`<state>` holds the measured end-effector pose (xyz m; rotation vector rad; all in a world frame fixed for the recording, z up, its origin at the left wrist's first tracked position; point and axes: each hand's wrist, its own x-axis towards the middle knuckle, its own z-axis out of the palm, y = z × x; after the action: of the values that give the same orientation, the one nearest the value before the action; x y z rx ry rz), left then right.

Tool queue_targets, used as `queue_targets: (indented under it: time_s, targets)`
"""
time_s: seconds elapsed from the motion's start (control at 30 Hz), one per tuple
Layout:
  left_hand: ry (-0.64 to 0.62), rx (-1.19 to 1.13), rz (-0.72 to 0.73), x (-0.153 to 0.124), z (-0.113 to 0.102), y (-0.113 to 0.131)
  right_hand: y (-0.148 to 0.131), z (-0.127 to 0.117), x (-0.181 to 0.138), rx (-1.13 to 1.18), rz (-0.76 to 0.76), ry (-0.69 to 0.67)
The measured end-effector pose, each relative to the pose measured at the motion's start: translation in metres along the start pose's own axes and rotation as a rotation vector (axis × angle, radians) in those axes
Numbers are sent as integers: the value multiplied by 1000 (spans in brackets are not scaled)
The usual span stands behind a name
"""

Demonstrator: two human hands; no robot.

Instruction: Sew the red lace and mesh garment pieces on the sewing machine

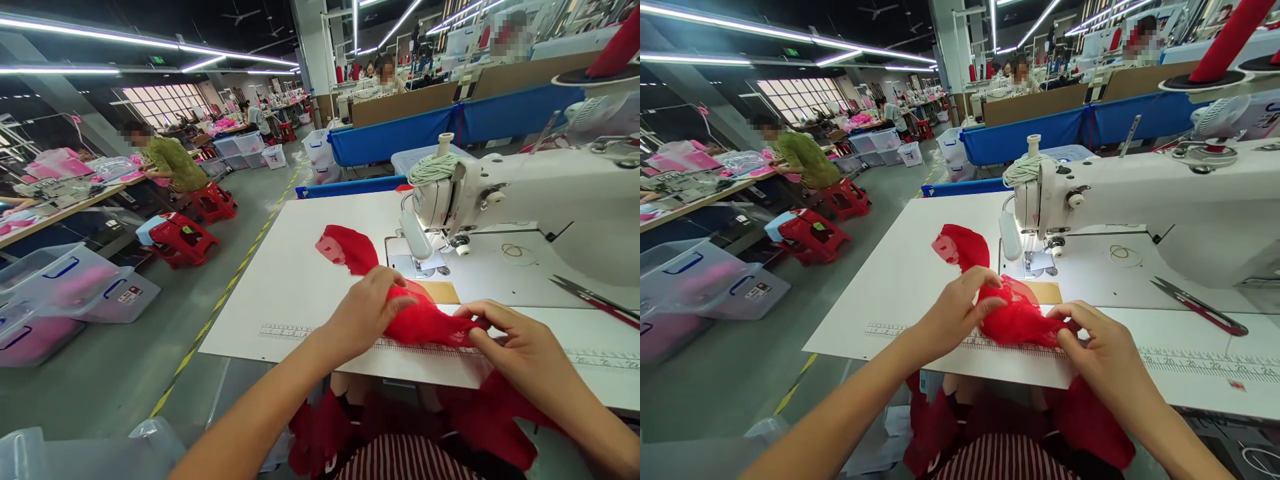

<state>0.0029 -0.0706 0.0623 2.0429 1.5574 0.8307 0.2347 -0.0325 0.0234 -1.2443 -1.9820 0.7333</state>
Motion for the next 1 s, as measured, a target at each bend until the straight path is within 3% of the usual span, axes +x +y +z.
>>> queue_targets:
  time_s: [0.13,0.3,0.4,0.5,0.57,0.7,0.8,0.87,0.93,1.0]
  targets:
    - [-122,291,136,-16,24,4,7,4,-9,-11,-70,20]
    - [122,488,288,-34,61,1,11,6,-26,-81,-176,72]
    - [219,492,252,-41,71,-1,7,4,-31,-126,-221,92]
    - [203,442,186,-42,70,-6,3,1,-32,-248,-277,80]
    - [210,379,259,-38,62,-11,3,-1,-29,-389,-366,89]
    - [366,378,428,-26,40,-18,7,-7,-25,-644,-495,326]
    - [379,343,515,-31,32,-17,11,-13,-30,-576,-590,399]
    - [314,334,591,-44,36,-17,16,-16,-39,-422,-693,226]
    - [231,351,626,-61,43,-18,23,-15,-50,-249,-793,-86]
    - [165,338,614,-75,49,-21,31,-11,-59,-153,-778,-305]
